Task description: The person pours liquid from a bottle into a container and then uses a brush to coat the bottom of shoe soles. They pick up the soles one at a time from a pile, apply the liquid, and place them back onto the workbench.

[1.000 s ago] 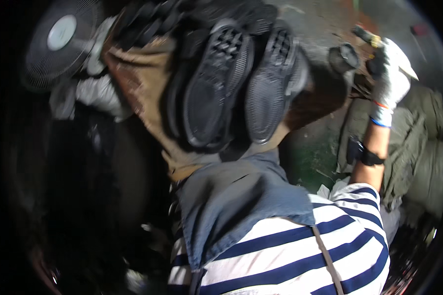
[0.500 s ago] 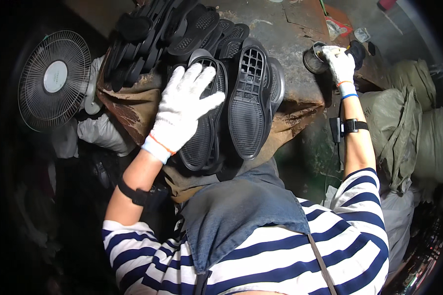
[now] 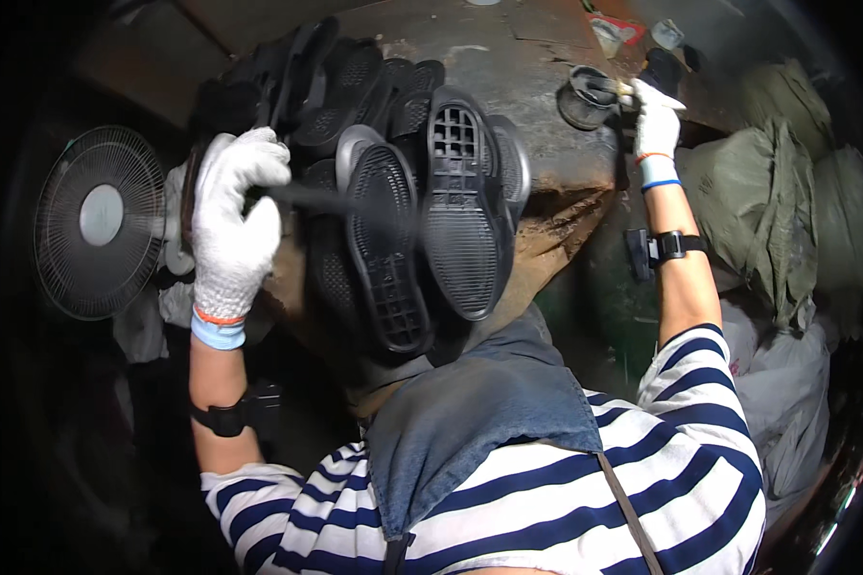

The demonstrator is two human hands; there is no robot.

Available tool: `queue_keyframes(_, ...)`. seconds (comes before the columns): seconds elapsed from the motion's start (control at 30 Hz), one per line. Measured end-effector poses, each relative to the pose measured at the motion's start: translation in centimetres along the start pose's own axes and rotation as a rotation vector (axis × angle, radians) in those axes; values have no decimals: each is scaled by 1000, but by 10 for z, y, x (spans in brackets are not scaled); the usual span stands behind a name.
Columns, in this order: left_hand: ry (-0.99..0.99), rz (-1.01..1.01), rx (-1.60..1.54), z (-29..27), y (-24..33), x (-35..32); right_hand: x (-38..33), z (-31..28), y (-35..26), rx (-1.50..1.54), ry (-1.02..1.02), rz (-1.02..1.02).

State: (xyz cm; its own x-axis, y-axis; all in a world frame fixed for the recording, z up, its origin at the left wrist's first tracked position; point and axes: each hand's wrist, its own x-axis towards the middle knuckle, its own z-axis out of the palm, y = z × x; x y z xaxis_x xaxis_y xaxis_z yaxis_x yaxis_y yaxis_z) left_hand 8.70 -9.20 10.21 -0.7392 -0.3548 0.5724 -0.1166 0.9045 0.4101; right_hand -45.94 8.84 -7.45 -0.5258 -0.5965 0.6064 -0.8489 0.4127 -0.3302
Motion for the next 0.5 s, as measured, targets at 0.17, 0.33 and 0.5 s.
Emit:
queue_keyframes(0.17,290,-635,-693,40,37,-8,6,-14,-38,1234,177,756)
queue_keyframes(0.33,352,-936,-1768,99,17,-42,10,-12,-71,876,273,-9)
queue_keyframes(0.5,34,-604,-2469,131,63,-22,8,-27,-181,1208,135,-202)
